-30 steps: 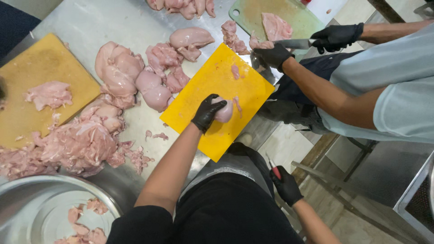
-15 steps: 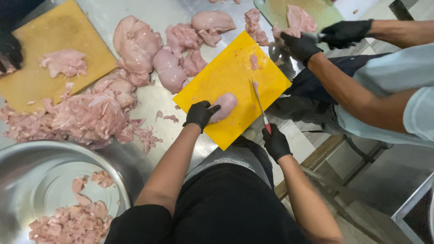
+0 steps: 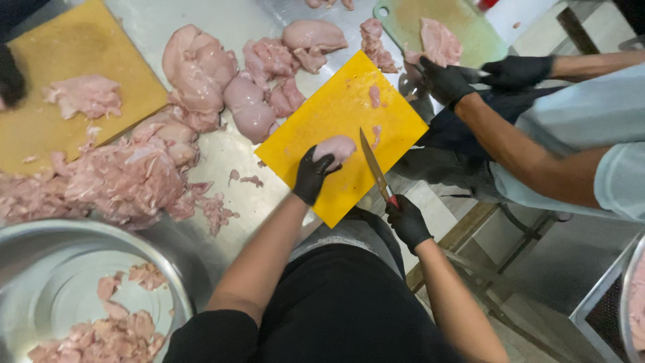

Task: The person trims raw chicken breast fillets on a yellow cutting board, using a knife to cut away fat and unwanted pieces by hand. Trimmed pieces are placed into a large metal bowl while coworkers cut chicken on adjacent boards.

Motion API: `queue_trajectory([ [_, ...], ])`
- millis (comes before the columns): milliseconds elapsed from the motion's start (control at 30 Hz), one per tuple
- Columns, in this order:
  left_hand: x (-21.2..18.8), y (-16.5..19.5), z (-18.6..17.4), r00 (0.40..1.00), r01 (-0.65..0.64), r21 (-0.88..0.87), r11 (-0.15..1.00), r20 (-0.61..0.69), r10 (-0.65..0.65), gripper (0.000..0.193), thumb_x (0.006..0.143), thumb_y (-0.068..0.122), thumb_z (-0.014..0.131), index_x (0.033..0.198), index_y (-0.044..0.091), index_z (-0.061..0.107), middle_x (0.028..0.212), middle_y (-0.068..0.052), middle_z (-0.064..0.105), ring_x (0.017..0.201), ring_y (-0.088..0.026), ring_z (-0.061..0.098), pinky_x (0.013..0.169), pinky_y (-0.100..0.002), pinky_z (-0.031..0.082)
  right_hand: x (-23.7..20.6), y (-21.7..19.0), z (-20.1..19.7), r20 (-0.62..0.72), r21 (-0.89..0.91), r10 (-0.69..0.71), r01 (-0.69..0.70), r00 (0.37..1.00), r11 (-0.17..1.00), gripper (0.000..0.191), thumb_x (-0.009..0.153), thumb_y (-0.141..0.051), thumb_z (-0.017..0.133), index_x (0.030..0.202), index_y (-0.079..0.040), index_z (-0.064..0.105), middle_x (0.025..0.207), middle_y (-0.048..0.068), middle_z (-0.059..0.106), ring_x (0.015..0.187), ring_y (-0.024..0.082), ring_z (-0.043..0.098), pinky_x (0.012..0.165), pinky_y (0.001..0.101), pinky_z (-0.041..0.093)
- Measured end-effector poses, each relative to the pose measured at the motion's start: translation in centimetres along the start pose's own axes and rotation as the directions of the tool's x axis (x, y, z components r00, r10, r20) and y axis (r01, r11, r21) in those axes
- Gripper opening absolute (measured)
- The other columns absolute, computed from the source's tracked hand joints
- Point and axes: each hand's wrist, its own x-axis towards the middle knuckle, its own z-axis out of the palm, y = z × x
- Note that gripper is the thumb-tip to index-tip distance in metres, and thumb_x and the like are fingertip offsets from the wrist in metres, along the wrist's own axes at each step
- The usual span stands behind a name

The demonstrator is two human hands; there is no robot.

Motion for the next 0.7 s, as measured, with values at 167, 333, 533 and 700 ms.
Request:
queue_trajectory([
  [167,-0.9,-5.3,5.3,0.998,-0.003,-0.216,0.976,-0.068,-0.013,0.038,0.105,0.023,0.062,0.135,0.000,0.061,0.127,-0.011,0.065,0.109,-0.016,0.069,0.095,-0.035,0.057,0.2,0.8,-1.4,-0.017,0.216,-0.022,0.025,1.000,0.976,0.018,0.097,-0.009,0.058,0.114,-0.004,0.062,0.084,0.003,0.062,0.064,0.012,0.055,0.057,0.0293,0.046],
  [333,-1.8,-7.1,6.0,0.825,-0.194,0.647,0.737,0.514,-0.233,0.037,0.095,0.018,0.063,0.132,0.009,0.066,0.125,-0.012,0.071,0.114,-0.027,0.068,0.099,-0.042,0.053,0.4,0.9,-2.2,-0.093,0.173,0.037,-0.021,0.995,0.985,0.015,0.100,-0.011,0.056,0.111,-0.003,0.062,0.083,0.003,0.063,0.065,0.012,0.057,0.058,0.0288,0.047],
  [533,5.7,5.0,3.1,0.721,-0.313,0.949,-0.036,0.262,0.642,0.063,0.074,0.035,0.082,0.121,-0.002,0.064,0.122,-0.027,0.066,0.114,-0.044,0.059,0.097,-0.051,0.044,-0.5,0.4,-1.8,-0.115,0.212,-0.061,0.085,0.991,0.974,0.019,0.100,-0.010,0.057,0.116,-0.002,0.062,0.083,0.004,0.062,0.062,0.010,0.054,0.056,0.0284,0.046],
  [700,6.1,8.6,3.1,0.962,-0.272,0.950,-0.155,0.262,-0.082,0.040,0.081,0.031,0.079,0.114,0.011,0.066,0.115,-0.018,0.072,0.112,-0.040,0.065,0.094,-0.050,0.051,-0.7,-0.8,-0.6,-0.072,0.219,-0.112,0.125,0.991,0.968,0.037,0.098,-0.010,0.059,0.135,-0.005,0.057,0.083,0.003,0.062,0.061,0.010,0.054,0.055,0.0282,0.045],
])
